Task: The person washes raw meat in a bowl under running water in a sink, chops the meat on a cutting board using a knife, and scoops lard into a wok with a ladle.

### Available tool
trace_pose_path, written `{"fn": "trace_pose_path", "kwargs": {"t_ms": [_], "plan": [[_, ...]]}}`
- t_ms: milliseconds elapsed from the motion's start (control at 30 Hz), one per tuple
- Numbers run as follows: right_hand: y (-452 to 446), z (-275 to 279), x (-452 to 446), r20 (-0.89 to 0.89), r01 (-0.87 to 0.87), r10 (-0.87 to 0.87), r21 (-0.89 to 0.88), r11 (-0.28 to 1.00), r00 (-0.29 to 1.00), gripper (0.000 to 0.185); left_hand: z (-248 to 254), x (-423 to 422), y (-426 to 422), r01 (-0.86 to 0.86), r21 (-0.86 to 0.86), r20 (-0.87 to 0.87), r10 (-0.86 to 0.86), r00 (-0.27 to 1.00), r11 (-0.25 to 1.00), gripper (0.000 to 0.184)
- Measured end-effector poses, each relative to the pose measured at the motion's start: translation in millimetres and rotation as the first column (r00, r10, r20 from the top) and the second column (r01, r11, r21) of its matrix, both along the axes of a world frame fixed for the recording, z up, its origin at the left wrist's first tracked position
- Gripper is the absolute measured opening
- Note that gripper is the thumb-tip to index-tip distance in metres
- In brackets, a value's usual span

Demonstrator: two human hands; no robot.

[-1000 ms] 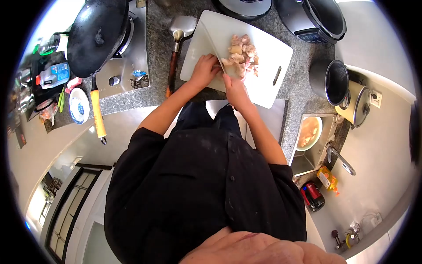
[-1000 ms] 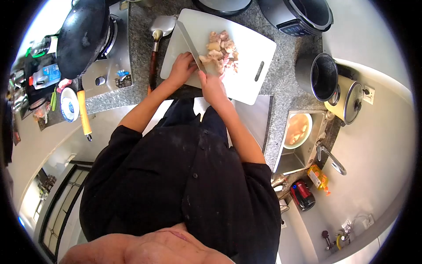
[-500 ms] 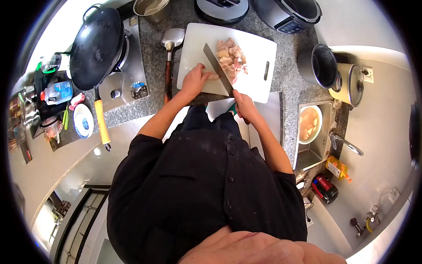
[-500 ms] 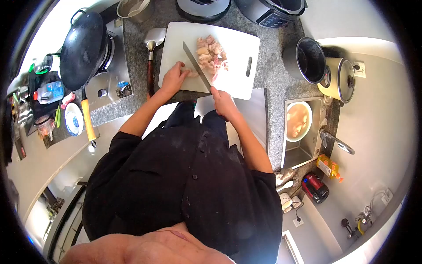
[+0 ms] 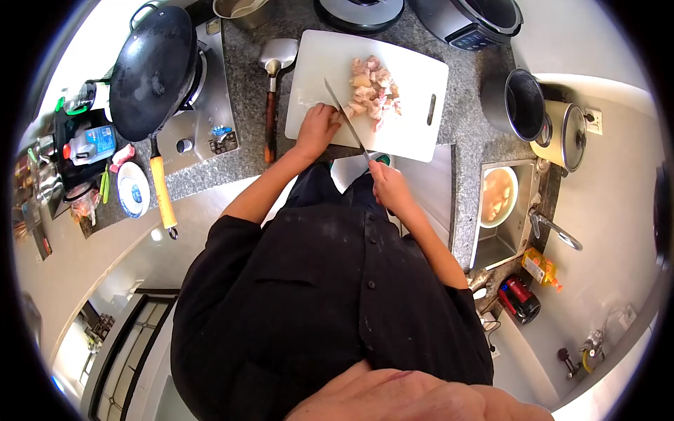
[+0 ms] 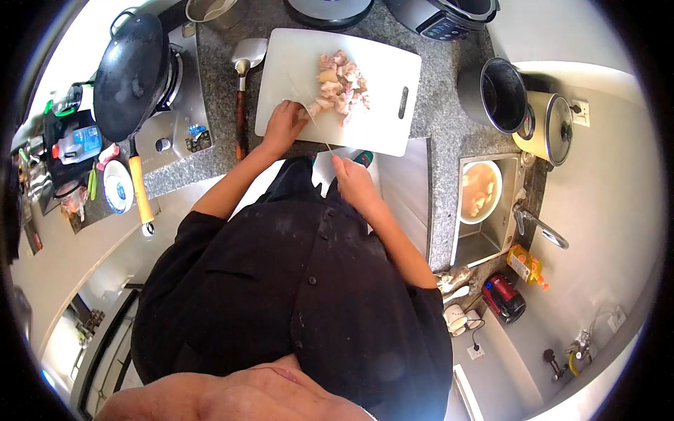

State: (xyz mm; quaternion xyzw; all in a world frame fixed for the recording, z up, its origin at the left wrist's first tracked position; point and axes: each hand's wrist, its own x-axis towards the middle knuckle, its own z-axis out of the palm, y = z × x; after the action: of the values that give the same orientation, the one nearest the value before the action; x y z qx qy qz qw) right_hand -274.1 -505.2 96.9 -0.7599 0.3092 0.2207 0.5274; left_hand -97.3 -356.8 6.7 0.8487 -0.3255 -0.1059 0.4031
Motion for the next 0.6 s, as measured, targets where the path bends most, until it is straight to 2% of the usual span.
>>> {"fn": "trace_pose_path", "kwargs": {"t_ms": [33, 67, 133, 167, 200, 267, 400, 467, 500, 533, 567, 600], "plan": [[-0.7, -5.5, 4.0, -0.004, 0.001, -0.001, 0.001, 1.000, 1.000, 0.053, -2.1, 1.5, -1.2, 0.007, 0.016, -0.014, -0.007, 1.000, 1.000, 0.032], [-0.8, -12.4, 11.1, 0.022, -0.061, 0.063, -0.073, 0.995, 0.998, 0.052, -4.3, 2.0, -2.0, 0.016, 0.033, -0.030, -0.015, 0.999, 0.999, 0.032], [-2.0, -45.3, 29.9, 0.231, -0.196, 0.271, -0.300, 0.933, 0.934, 0.049, -4.2, 2.3, -2.7, 0.032, 0.005, 0.015, -0.032, 0.999, 0.999, 0.031], [-0.6, -67.6, 41.2, 0.385, -0.227, 0.420, -0.455, 0.861, 0.822, 0.047, -4.3, 1.1, -1.3, 0.049, -0.021, 0.066, -0.048, 0.997, 0.999, 0.031], [5.7, -67.2, 59.4, 0.384, -0.229, 0.418, -0.450, 0.863, 0.823, 0.047, -6.4, 0.6, -0.3, 0.049, -0.016, 0.062, -0.048, 0.997, 0.999, 0.031], [17.5, -52.4, 98.6, 0.115, -0.247, 0.300, -0.336, 0.909, 0.947, 0.044, -9.1, 4.5, 0.9, 0.017, -0.010, 0.023, -0.017, 1.000, 1.000, 0.031], [10.1, -85.3, 95.7, 0.243, -0.220, 0.336, -0.403, 0.888, 0.910, 0.044, -5.3, 10.5, 3.9, 0.010, 0.016, 0.003, -0.011, 1.000, 1.000, 0.031], [-9.6, -82.3, 77.7, 0.560, -0.122, 0.518, -0.594, 0.795, 0.647, 0.047, -6.0, 14.0, 4.7, 0.124, -0.042, 0.091, -0.120, 0.989, 0.991, 0.031], [-14.7, -69.6, 68.2, 0.525, -0.179, 0.361, -0.367, 0.913, 0.771, 0.049, -3.4, 16.9, 2.7, 0.122, -0.045, 0.092, -0.117, 0.989, 0.991, 0.031], [-19.5, -56.2, 58.6, 0.432, -0.144, 0.190, -0.136, 0.980, 0.882, 0.050, 0.6, 22.6, -0.4, 0.173, -0.077, 0.141, -0.161, 0.977, 0.982, 0.033], [-20.4, -41.4, 53.4, 0.245, -0.013, 0.012, 0.003, 1.000, 0.970, 0.051, 1.9, 28.3, -2.1, 0.224, -0.104, 0.191, -0.202, 0.961, 0.969, 0.034], [-19.0, -28.5, 48.3, 0.021, 0.150, -0.153, 0.109, 0.983, 0.988, 0.051, -1.8, 33.0, -3.5, 0.219, -0.107, 0.189, -0.197, 0.962, 0.970, 0.034]]}}
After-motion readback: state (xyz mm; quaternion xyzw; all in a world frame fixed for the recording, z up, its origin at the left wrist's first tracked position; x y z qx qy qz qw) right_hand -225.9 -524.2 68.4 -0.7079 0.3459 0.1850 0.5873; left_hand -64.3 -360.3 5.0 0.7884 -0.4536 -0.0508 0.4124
